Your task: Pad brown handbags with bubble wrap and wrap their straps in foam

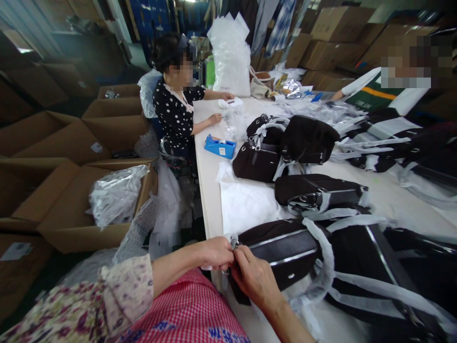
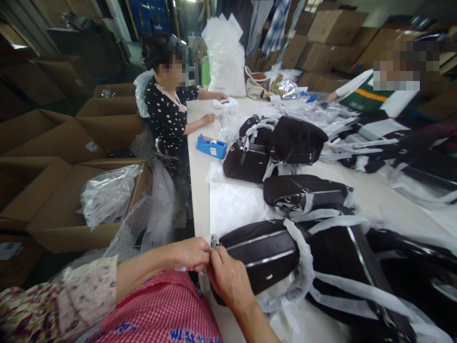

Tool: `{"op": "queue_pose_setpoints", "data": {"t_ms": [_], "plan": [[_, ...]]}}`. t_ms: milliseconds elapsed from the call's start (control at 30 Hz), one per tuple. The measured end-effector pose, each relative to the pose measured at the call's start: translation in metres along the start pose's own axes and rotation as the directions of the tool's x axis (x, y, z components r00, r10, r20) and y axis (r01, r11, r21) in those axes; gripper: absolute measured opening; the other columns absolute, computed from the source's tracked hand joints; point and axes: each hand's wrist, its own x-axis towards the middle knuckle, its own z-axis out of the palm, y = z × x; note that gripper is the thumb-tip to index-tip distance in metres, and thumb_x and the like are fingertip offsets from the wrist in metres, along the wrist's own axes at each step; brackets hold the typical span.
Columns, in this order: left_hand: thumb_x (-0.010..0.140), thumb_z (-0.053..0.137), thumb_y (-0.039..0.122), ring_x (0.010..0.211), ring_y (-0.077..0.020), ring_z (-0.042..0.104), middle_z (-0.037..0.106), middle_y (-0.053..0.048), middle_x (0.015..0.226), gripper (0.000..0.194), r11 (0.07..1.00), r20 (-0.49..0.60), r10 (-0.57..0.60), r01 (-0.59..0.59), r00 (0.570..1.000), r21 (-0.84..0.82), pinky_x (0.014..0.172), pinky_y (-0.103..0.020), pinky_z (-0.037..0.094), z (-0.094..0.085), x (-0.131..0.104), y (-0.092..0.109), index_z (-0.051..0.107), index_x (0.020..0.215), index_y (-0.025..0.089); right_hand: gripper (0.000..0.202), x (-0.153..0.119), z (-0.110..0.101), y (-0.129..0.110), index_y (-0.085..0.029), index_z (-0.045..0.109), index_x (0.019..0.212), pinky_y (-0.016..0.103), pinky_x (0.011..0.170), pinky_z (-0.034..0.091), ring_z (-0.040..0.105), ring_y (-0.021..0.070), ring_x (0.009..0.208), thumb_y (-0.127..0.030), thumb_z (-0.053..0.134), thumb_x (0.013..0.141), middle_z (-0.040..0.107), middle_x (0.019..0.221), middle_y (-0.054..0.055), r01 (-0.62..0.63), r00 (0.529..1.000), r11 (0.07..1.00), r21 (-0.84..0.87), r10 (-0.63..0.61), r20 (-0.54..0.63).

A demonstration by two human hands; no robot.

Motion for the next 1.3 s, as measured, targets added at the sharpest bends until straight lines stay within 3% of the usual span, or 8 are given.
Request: {"op": "queue_pose_setpoints", "data": {"t_ms": [167, 300, 500, 600, 700, 833, 967, 1300], "plan": [[0.071, 0.051, 0.013, 0.035, -0.0090, 0.036, 0.047, 0.003, 0.043, 0.021, 0.992, -0.042, -0.068, 0.062, 0.997, -0.112, 0.041, -0.023, 0.027, 0.011, 0.008, -0.011, 0.047, 0.050, 0.018, 0.028, -0.003, 0.016, -0.001, -0.020, 0.050, 0.090, 0.027, 0.046, 0.042, 0.065, 0.0159, 0.054, -0.026, 0.027, 0.104, 0.066, 0.077, 0.005, 0.025, 0.988, 0.998, -0.052, -0.033, -0.149], [0.076, 0.048, 0.009, 0.043, -0.0096, 0.039, 0.045, 0.005, 0.046, 0.019, 0.989, -0.249, 0.042, -0.077, 0.967, -0.130, 0.047, -0.023, 0.027, 0.024, 0.005, -0.019, 0.048, 0.059, 0.019, 0.026, -0.005, 0.020, 0.004, -0.017, 0.049, 0.102, 0.025, 0.050, 0.047, 0.067, 0.0150, 0.056, -0.025, 0.026, 0.105, 0.067, 0.077, 0.004, 0.027, 0.981, 0.999, -0.018, -0.030, -0.192], [0.083, 0.049, 0.013, 0.059, -0.0111, 0.047, 0.049, 0.005, 0.060, 0.016, 0.928, -0.489, 0.348, -0.366, 0.800, 0.062, 0.058, -0.024, 0.032, 0.046, -0.001, -0.042, 0.050, 0.068, 0.019, 0.029, -0.011, 0.013, 0.010, -0.018, 0.047, 0.115, 0.025, 0.055, 0.055, 0.067, 0.0152, 0.058, -0.038, 0.028, 0.105, 0.068, 0.083, 0.004, -0.064, 0.988, 0.974, 0.217, 0.093, -0.123], [0.083, 0.049, 0.012, 0.065, -0.0127, 0.050, 0.053, 0.003, 0.065, 0.015, 0.903, -0.524, 0.427, -0.370, 0.737, 0.216, 0.063, -0.025, 0.032, 0.049, -0.002, -0.046, 0.051, 0.069, 0.019, 0.028, -0.011, 0.011, 0.009, -0.017, 0.047, 0.116, 0.027, 0.056, 0.057, 0.070, 0.0175, 0.063, -0.036, 0.030, 0.104, 0.069, 0.087, 0.007, -0.065, 0.991, 0.973, 0.221, 0.088, -0.097], [0.079, 0.052, 0.009, 0.063, -0.0124, 0.049, 0.052, 0.003, 0.062, 0.016, 0.953, -0.495, 0.298, -0.282, 0.817, 0.108, 0.062, -0.025, 0.032, 0.045, -0.002, -0.037, 0.049, 0.066, 0.019, 0.026, -0.008, 0.014, 0.006, -0.015, 0.049, 0.115, 0.027, 0.052, 0.056, 0.071, 0.0198, 0.066, -0.028, 0.031, 0.103, 0.068, 0.088, 0.009, 0.001, 0.992, 0.993, 0.115, 0.013, -0.124], [0.077, 0.052, 0.013, 0.041, -0.0097, 0.038, 0.047, 0.005, 0.045, 0.019, 0.956, -0.249, -0.047, -0.029, 0.967, -0.293, 0.047, -0.024, 0.027, 0.034, 0.003, -0.028, 0.048, 0.059, 0.019, 0.022, -0.008, 0.024, 0.003, -0.015, 0.050, 0.110, 0.024, 0.048, 0.051, 0.068, 0.0167, 0.059, -0.022, 0.031, 0.103, 0.068, 0.082, 0.007, 0.019, 0.981, 0.999, 0.032, -0.012, -0.194], [0.068, 0.058, 0.017, 0.031, -0.0075, 0.030, 0.046, 0.003, 0.037, 0.021, 0.907, -0.116, -0.137, 0.078, 0.984, -0.413, 0.038, -0.022, 0.020, 0.029, 0.009, -0.031, 0.047, 0.050, 0.019, 0.020, -0.015, 0.031, 0.002, -0.017, 0.049, 0.107, 0.023, 0.051, 0.051, 0.068, 0.0157, 0.059, -0.022, 0.030, 0.104, 0.067, 0.082, 0.006, 0.021, 0.977, 0.999, 0.032, -0.014, -0.211], [0.067, 0.050, 0.006, 0.035, -0.0084, 0.031, 0.037, 0.007, 0.033, 0.022, 0.890, -0.318, -0.094, -0.064, 0.943, -0.452, 0.043, -0.024, 0.021, 0.049, 0.014, -0.033, 0.044, 0.051, 0.020, 0.020, -0.013, 0.012, 0.012, -0.022, 0.047, 0.113, 0.027, 0.060, 0.054, 0.067, 0.0171, 0.067, -0.015, 0.045, 0.095, 0.064, 0.089, 0.003, -0.142, 0.990, 0.922, 0.362, 0.122, 0.076]]}}
